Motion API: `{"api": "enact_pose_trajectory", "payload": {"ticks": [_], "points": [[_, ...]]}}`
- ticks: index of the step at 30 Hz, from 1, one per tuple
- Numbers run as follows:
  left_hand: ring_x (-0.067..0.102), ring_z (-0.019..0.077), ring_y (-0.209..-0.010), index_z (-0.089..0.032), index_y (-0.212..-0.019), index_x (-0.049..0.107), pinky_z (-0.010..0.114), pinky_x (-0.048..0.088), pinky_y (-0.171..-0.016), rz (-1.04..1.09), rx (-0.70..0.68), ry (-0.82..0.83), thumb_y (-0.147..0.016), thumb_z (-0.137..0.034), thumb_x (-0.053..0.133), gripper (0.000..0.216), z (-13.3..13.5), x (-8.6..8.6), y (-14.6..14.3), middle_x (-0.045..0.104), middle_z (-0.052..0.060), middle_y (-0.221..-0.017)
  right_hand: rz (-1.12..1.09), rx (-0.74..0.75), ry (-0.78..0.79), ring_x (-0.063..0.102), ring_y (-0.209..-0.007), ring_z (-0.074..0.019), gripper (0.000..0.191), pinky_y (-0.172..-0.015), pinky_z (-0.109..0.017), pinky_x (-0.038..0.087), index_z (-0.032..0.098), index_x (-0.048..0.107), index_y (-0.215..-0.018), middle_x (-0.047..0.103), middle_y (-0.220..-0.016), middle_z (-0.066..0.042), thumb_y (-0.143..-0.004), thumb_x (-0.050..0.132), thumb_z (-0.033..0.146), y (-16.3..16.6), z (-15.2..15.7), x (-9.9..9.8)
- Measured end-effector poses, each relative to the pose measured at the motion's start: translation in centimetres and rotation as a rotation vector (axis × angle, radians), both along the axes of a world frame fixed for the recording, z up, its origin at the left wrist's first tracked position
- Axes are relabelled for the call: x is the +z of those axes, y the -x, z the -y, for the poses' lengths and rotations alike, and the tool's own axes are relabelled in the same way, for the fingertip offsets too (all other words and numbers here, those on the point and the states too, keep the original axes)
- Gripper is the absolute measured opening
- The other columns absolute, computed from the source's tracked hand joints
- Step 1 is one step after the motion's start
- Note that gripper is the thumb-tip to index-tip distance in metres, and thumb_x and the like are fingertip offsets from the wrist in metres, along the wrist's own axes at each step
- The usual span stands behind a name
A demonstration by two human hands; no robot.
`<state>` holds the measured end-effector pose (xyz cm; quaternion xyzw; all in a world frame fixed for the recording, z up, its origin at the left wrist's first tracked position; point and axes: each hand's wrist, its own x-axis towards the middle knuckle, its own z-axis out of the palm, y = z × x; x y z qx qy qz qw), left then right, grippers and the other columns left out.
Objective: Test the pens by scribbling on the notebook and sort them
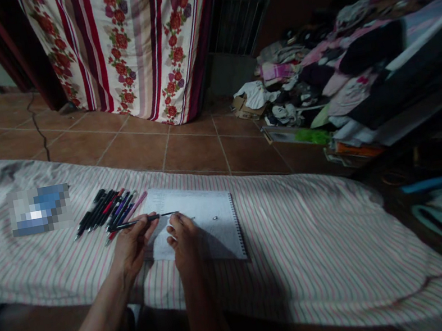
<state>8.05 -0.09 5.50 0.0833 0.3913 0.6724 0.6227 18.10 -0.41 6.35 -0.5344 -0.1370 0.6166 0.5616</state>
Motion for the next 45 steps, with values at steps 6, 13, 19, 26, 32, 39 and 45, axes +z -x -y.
{"api": "enact_pose_trajectory", "payload": {"ticks": [6,13,19,26,32,39,45], "points": [[0.066,0.0148,-0.078,-0.008,-0.070,0.063,0.026,0.053,-0.080,-0.015,-0.049,-0.024,-0.071,-0.003,0.061,0.006,0.3,0.1,-0.3,0.069,0.008,-0.077,0.086,-0.007,-0.005,0.049,-0.059,-0.0067,0.030,-0.043,-0.014,0.035,0.019,0.064,-0.079,0.057,-0.078,-0.001,-0.061,0.068,0.042,0.1,-0.3,-0.7],[0.067,0.0154,-0.074,-0.008,-0.072,0.062,0.026,0.055,-0.075,-0.012,-0.091,0.002,-0.071,-0.003,0.060,0.006,0.4,0.0,-0.3,0.069,0.009,-0.078,0.054,-0.059,0.007,0.043,-0.052,-0.0041,0.029,-0.040,-0.012,0.030,0.018,0.066,-0.082,0.054,-0.074,0.000,-0.064,0.063,0.041,-0.1,-0.7,-0.9],[0.067,0.0156,-0.071,-0.009,-0.073,0.061,0.027,0.056,-0.073,0.015,-0.075,0.012,-0.072,-0.001,0.059,0.008,0.5,0.2,-0.3,0.069,0.008,-0.074,0.043,-0.053,-0.014,0.048,-0.056,-0.0057,0.030,-0.046,-0.014,0.037,0.019,0.068,-0.083,0.058,-0.076,-0.001,-0.065,0.063,0.042,-0.1,-0.6,-1.0],[0.068,0.0155,-0.068,-0.009,-0.076,0.060,0.025,0.057,-0.069,0.024,-0.097,0.035,-0.075,-0.001,0.055,0.009,0.4,0.2,-0.2,0.069,0.009,-0.075,0.135,-0.062,-0.041,0.050,-0.059,-0.0069,0.032,-0.047,-0.015,0.038,0.019,0.067,-0.086,0.061,-0.078,-0.002,-0.065,0.062,0.042,-0.3,-0.5,-1.4],[0.068,0.0146,-0.067,-0.008,-0.075,0.060,0.023,0.056,-0.069,0.033,-0.082,0.048,-0.076,0.000,0.054,0.010,0.4,-0.1,-0.1,0.069,0.009,-0.073,0.202,-0.071,-0.036,0.051,-0.062,-0.0084,0.034,-0.046,-0.015,0.038,0.017,0.066,-0.086,0.062,-0.078,-0.003,-0.064,0.062,0.044,-0.6,-0.6,-1.8],[0.068,0.0154,-0.071,-0.007,-0.075,0.061,0.023,0.057,-0.070,0.028,-0.076,0.048,-0.076,0.000,0.055,0.009,0.3,-0.1,0.0,0.069,0.010,-0.076,0.257,-0.084,-0.039,0.053,-0.065,-0.0103,0.034,-0.046,-0.016,0.038,0.018,0.066,-0.085,0.062,-0.079,-0.002,-0.063,0.061,0.043,-1.2,-0.6,-1.1],[0.068,0.0148,-0.069,-0.007,-0.074,0.061,0.023,0.057,-0.068,0.034,-0.069,0.049,-0.075,0.001,0.055,0.010,0.4,0.0,0.3,0.069,0.010,-0.076,0.285,-0.126,-0.023,0.054,-0.066,-0.0107,0.031,-0.045,-0.016,0.038,0.019,0.067,-0.083,0.062,-0.076,-0.001,-0.063,0.061,0.042,-2.1,-0.7,-0.8]]}}
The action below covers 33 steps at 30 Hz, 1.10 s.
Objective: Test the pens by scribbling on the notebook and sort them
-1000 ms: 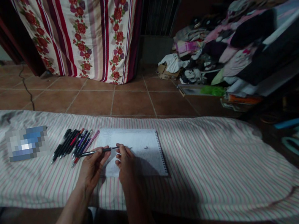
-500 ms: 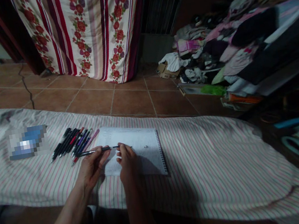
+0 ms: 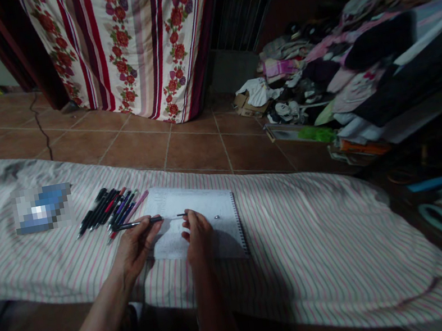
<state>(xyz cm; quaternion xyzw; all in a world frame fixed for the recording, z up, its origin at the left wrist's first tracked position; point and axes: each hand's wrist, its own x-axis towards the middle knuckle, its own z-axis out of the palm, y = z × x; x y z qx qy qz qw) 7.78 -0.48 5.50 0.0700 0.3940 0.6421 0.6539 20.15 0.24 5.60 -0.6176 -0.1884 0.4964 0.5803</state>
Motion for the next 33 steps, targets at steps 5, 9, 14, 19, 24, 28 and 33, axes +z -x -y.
{"api": "enact_pose_trajectory", "payload": {"ticks": [5,9,14,19,24,28,33], "points": [[0.068,0.0147,-0.068,-0.008,-0.073,0.061,0.023,0.057,-0.067,0.017,0.025,0.018,-0.075,0.001,0.055,0.010,-0.1,0.0,0.2,0.069,0.009,-0.073,0.001,-0.044,0.005,0.055,-0.064,-0.0106,0.032,-0.045,-0.017,0.038,0.018,0.067,-0.082,0.063,-0.076,-0.001,-0.061,0.062,0.042,-0.8,-0.3,-0.1],[0.068,0.0151,-0.069,-0.007,-0.072,0.061,0.022,0.057,-0.066,0.008,0.030,0.015,-0.075,0.002,0.054,0.012,-0.2,-0.2,0.5,0.069,0.009,-0.073,-0.003,-0.079,0.008,0.054,-0.064,-0.0101,0.032,-0.045,-0.017,0.038,0.019,0.067,-0.083,0.062,-0.076,0.000,-0.061,0.061,0.041,-1.5,-0.5,-0.2],[0.067,0.0150,-0.068,-0.008,-0.072,0.061,0.023,0.058,-0.066,0.010,0.047,0.036,-0.074,0.001,0.055,0.012,-0.2,-0.3,0.8,0.068,0.008,-0.071,0.006,-0.125,-0.007,0.056,-0.065,-0.0108,0.034,-0.046,-0.017,0.039,0.018,0.066,-0.086,0.064,-0.080,-0.002,-0.060,0.061,0.040,-2.3,-0.7,-0.4],[0.067,0.0143,-0.067,-0.008,-0.070,0.061,0.022,0.057,-0.065,-0.002,0.038,0.046,-0.074,0.002,0.055,0.013,-0.2,-0.1,0.7,0.068,0.008,-0.070,0.048,-0.167,-0.073,0.058,-0.066,-0.0115,0.039,-0.049,-0.018,0.043,0.016,0.064,-0.091,0.065,-0.084,-0.005,-0.062,0.060,0.042,-2.9,-0.7,-0.9],[0.067,0.0142,-0.068,-0.007,-0.069,0.061,0.023,0.057,-0.067,-0.008,0.023,0.043,-0.075,0.001,0.055,0.012,-0.1,-0.1,0.4,0.068,0.009,-0.070,0.162,-0.153,-0.120,0.060,-0.067,-0.0127,0.038,-0.049,-0.019,0.045,0.014,0.062,-0.091,0.066,-0.079,-0.005,-0.065,0.060,0.042,-3.4,-0.9,-1.5],[0.067,0.0143,-0.068,-0.007,-0.068,0.062,0.022,0.057,-0.067,-0.014,0.011,0.028,-0.075,0.001,0.055,0.012,0.0,-0.3,0.5,0.068,0.009,-0.071,0.206,-0.139,-0.169,0.062,-0.064,-0.0133,0.038,-0.049,-0.021,0.047,0.013,0.059,-0.092,0.066,-0.072,-0.004,-0.065,0.062,0.039,-3.4,-1.8,-2.2],[0.067,0.0144,-0.068,-0.007,-0.069,0.061,0.022,0.057,-0.066,-0.020,0.011,0.051,-0.076,0.001,0.054,0.013,0.2,0.1,0.3,0.068,0.010,-0.071,0.215,-0.131,-0.208,0.062,-0.056,-0.0142,0.033,-0.048,-0.023,0.048,0.013,0.057,-0.085,0.064,-0.061,-0.001,-0.062,0.064,0.037,-2.7,-2.8,-3.0]]}}
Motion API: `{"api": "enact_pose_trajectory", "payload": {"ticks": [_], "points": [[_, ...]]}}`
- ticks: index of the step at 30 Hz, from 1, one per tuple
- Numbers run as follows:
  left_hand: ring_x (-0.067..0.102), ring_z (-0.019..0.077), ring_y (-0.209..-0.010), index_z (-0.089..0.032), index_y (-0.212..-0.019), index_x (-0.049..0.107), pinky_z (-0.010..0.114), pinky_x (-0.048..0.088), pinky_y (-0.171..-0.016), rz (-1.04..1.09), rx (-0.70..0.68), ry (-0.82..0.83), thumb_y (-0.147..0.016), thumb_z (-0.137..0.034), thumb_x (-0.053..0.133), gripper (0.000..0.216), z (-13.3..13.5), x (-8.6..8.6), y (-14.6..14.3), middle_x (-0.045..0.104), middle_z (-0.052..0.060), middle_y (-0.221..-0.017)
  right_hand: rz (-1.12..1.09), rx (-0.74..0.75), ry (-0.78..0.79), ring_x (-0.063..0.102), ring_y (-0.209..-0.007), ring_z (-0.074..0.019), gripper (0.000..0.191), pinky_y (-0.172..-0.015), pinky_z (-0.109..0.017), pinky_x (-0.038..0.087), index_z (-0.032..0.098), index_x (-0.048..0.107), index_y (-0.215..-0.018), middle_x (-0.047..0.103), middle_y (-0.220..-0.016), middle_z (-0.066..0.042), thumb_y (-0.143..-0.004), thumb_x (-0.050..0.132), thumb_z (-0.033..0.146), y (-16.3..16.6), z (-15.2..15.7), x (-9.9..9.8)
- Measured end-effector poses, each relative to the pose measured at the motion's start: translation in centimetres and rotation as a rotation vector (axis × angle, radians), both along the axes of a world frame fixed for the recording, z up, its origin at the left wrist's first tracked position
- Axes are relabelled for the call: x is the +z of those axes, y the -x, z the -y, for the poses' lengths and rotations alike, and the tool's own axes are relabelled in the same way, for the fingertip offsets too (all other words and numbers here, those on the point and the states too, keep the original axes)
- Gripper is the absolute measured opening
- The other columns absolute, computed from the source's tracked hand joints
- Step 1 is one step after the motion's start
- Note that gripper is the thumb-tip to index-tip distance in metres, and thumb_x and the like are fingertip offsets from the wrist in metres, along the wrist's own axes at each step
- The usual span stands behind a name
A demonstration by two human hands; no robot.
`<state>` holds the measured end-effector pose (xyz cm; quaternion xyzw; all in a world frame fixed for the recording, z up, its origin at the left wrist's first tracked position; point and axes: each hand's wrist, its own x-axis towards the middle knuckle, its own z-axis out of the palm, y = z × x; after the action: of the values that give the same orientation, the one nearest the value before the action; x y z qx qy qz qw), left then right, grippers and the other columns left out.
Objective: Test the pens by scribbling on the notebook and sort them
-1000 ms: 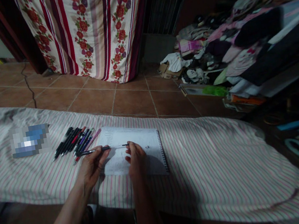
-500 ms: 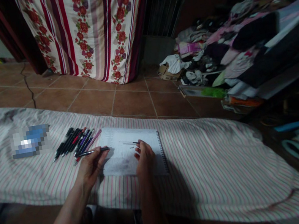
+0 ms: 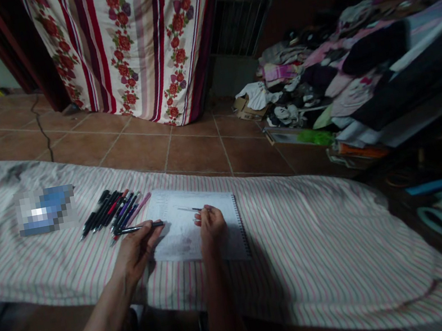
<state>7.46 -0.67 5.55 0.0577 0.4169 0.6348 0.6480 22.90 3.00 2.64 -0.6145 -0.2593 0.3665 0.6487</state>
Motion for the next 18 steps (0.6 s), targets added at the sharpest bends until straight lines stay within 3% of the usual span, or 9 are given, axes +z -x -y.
{"api": "enact_pose_trajectory", "payload": {"ticks": [12,18], "points": [[0.067,0.0145,-0.068,-0.006,-0.068,0.060,0.023,0.057,-0.067,0.003,0.007,0.030,-0.077,0.002,0.051,0.015,-0.1,-0.2,-1.2,0.067,0.009,-0.069,0.311,0.129,0.127,0.059,-0.042,-0.0134,0.020,-0.041,-0.021,0.045,0.017,0.057,-0.076,0.061,-0.049,0.002,-0.073,0.052,0.036,0.8,0.2,0.0],[0.067,0.0140,-0.068,-0.005,-0.066,0.061,0.022,0.057,-0.067,-0.006,-0.006,0.035,-0.078,0.002,0.050,0.017,0.0,0.3,-1.3,0.067,0.009,-0.070,0.326,0.197,0.141,0.063,-0.045,-0.0159,0.017,-0.043,-0.022,0.047,0.017,0.057,-0.075,0.066,-0.054,-0.002,-0.071,0.052,0.032,0.9,0.1,-0.2]]}}
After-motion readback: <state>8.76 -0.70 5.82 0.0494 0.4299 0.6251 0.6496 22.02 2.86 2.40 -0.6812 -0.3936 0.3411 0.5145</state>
